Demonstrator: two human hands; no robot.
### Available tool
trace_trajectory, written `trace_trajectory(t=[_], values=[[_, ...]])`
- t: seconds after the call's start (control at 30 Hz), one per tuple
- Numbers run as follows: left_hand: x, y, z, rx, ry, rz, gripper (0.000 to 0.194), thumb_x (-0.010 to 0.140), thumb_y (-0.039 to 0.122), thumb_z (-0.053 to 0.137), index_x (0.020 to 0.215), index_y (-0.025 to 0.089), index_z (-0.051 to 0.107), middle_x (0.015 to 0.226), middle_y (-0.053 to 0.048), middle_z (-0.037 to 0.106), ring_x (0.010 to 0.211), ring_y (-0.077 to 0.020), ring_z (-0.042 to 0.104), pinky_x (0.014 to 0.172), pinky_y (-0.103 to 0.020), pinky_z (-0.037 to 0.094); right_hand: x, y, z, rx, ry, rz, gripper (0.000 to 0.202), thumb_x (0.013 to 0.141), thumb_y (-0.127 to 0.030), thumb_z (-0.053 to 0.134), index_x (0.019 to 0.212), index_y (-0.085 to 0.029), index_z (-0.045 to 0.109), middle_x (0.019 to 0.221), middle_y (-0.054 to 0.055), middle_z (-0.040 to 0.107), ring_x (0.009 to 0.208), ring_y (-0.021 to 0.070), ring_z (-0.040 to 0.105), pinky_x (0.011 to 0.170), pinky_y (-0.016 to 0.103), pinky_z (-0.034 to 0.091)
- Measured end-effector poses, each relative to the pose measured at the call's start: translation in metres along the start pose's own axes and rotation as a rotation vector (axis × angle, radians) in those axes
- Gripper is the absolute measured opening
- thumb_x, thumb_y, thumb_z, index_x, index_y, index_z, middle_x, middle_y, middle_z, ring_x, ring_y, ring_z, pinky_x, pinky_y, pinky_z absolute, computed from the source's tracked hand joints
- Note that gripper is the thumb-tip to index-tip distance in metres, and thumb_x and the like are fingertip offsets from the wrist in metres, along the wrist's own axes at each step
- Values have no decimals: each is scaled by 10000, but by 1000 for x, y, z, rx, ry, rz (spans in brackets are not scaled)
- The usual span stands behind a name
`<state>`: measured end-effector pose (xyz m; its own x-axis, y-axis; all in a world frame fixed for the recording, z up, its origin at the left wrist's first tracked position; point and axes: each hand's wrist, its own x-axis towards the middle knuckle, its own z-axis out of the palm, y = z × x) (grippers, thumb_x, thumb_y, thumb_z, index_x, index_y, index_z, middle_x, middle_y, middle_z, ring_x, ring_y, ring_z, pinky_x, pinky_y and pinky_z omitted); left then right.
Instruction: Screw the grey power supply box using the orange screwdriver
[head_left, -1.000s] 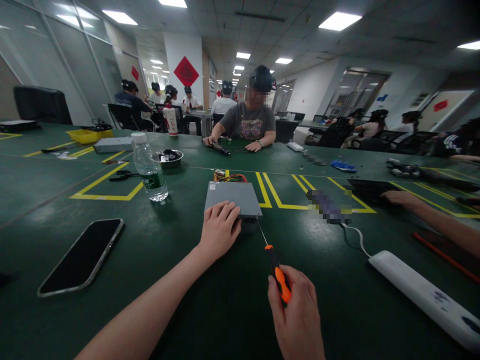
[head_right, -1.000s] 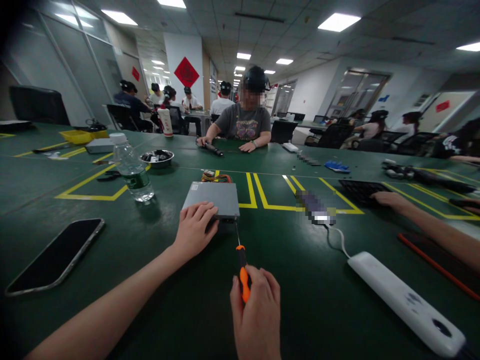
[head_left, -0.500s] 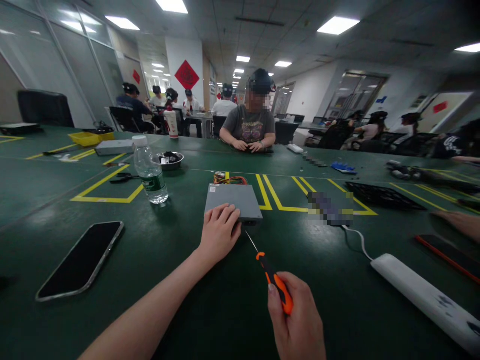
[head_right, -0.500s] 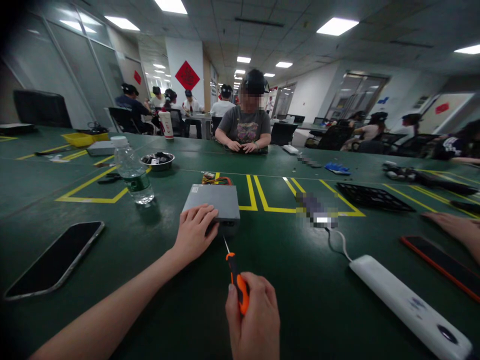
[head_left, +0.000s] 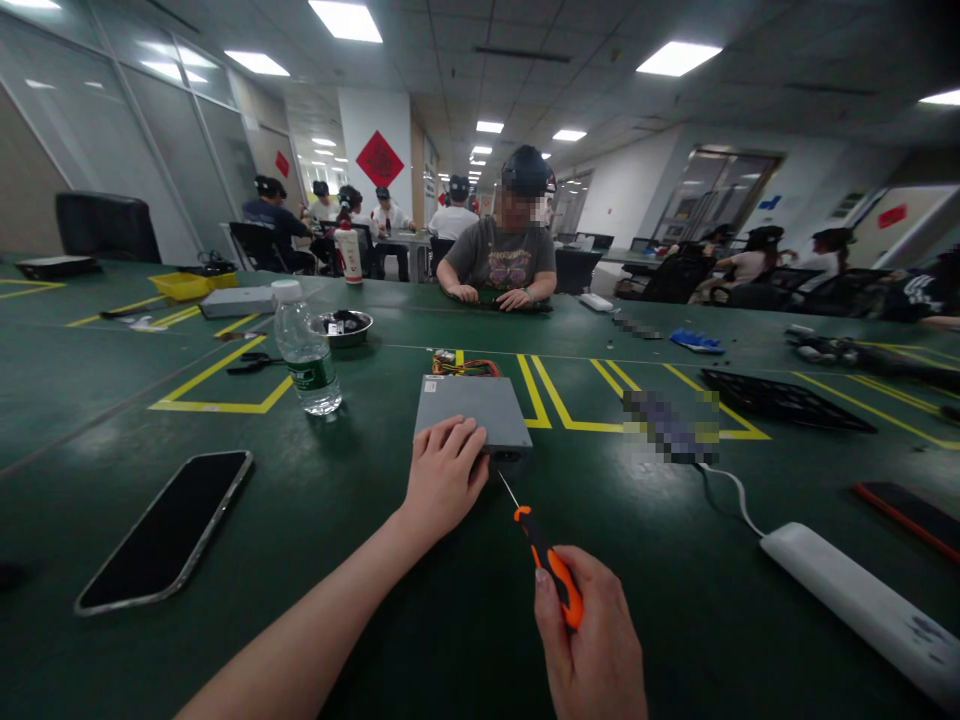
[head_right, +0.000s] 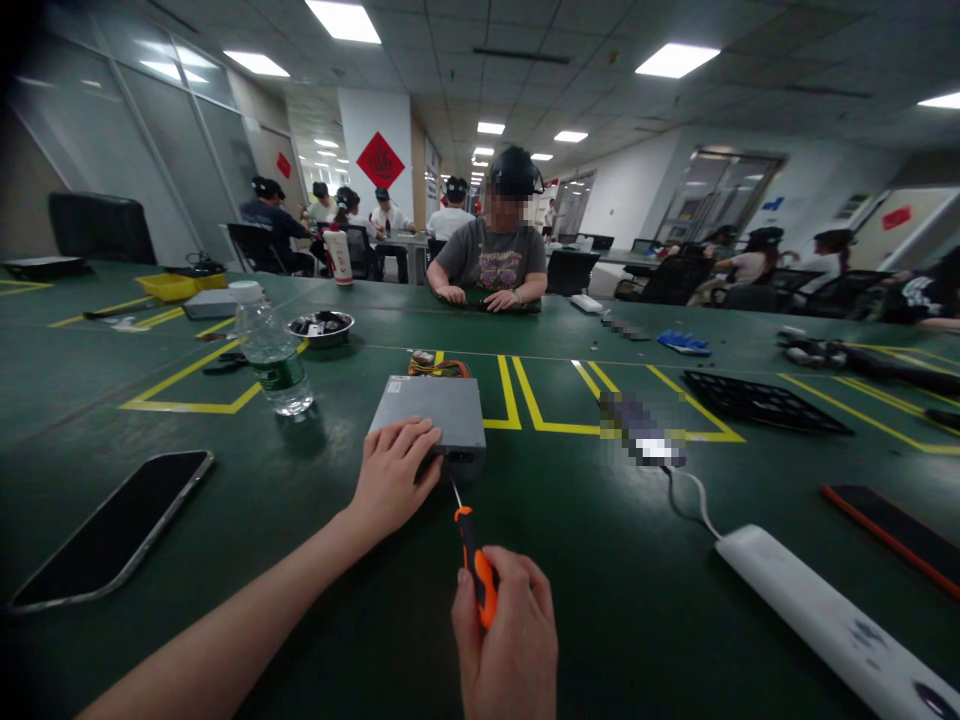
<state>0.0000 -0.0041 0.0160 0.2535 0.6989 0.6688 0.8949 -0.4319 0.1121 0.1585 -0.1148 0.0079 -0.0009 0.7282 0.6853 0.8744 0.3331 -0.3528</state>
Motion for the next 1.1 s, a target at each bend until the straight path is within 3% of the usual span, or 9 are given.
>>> trace_trajectory(t=[0.37, 0.63, 0.93, 1.1], values=[[0, 0, -2, 7, -11, -4, 257, 844, 286, 466, 1083, 224, 538, 1167, -39, 575, 1121, -235, 453, 896, -398, 330, 1, 1, -1, -13, 26, -6, 302, 902, -434, 355, 981, -172, 484, 796, 83, 614, 739, 209, 619, 564, 300, 519], [0, 0, -1, 1, 4, 3, 250, 842, 272, 469, 1076, 223, 538, 1159, -39, 580, 1112, -229, 458, 893, -394, 330, 5, -8, -1, -126, 110, -338, 197, 906, -226, 401, 1036, -146, 526, 800, 61, 646, 720, 172, 616, 743, 352, 468], [1, 2, -1, -3, -1, -2, 256, 838, 271, 475, 1081, 225, 538, 1161, -49, 580, 1111, -234, 460, 887, -399, 330, -2, -11, -3, -151, -10, -303, 330, 904, -289, 356, 1132, -114, 518, 929, 138, 594, 842, 219, 593, 668, 341, 508], [0, 1, -2, -5, -5, -4, 260, 836, 266, 473, 1084, 227, 539, 1161, -50, 578, 1112, -237, 459, 887, -402, 332, -3, -5, -3, -113, -42, -257, 280, 921, -251, 341, 1121, -137, 499, 816, 79, 623, 710, 173, 611, 673, 327, 511]])
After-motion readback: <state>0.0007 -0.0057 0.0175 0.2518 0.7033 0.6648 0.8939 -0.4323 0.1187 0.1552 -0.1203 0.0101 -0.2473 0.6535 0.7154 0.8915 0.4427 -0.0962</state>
